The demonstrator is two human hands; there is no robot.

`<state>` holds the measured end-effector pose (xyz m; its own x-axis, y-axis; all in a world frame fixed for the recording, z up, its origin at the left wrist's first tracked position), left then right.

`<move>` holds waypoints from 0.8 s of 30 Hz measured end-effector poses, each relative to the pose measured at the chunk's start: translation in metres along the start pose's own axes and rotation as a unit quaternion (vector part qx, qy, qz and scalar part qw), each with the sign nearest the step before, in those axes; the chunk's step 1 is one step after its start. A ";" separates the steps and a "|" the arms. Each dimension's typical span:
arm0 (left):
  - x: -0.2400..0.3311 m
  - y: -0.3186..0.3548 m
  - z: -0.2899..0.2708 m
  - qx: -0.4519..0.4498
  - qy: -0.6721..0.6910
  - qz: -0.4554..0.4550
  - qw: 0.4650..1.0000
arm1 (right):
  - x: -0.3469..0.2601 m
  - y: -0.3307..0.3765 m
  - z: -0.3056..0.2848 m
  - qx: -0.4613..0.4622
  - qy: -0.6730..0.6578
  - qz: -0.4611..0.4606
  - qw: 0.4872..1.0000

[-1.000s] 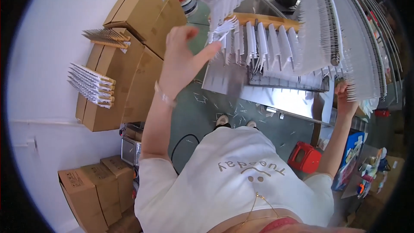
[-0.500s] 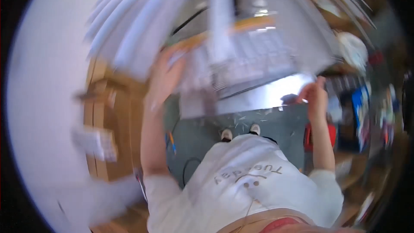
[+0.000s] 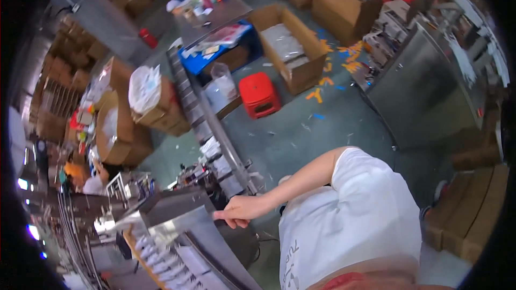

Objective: Load metal rods and handle components in a brush-making machine on a factory floor.

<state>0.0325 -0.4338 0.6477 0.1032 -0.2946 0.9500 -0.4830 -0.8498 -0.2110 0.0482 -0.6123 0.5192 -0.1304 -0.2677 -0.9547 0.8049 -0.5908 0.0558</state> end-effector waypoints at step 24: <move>0.084 0.600 0.048 0.740 0.217 0.276 0.574 | -0.008 -0.038 0.002 -0.008 0.231 -0.021 0.973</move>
<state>-0.2069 -0.9894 0.5899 -0.0923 -0.8333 0.5451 0.9621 -0.2157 -0.1668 0.0175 -0.5897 0.5257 0.1082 0.1290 -0.9857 0.8143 -0.5802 0.0135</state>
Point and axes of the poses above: each hand's wrist, its own y-axis away from the middle knuckle, its own z-axis out of the palm, x = y × z, the point moved 3 cm from there along -y, towards the middle knuckle, and after that the axes turned 6 degrees about -z, right-handed, at the moved point
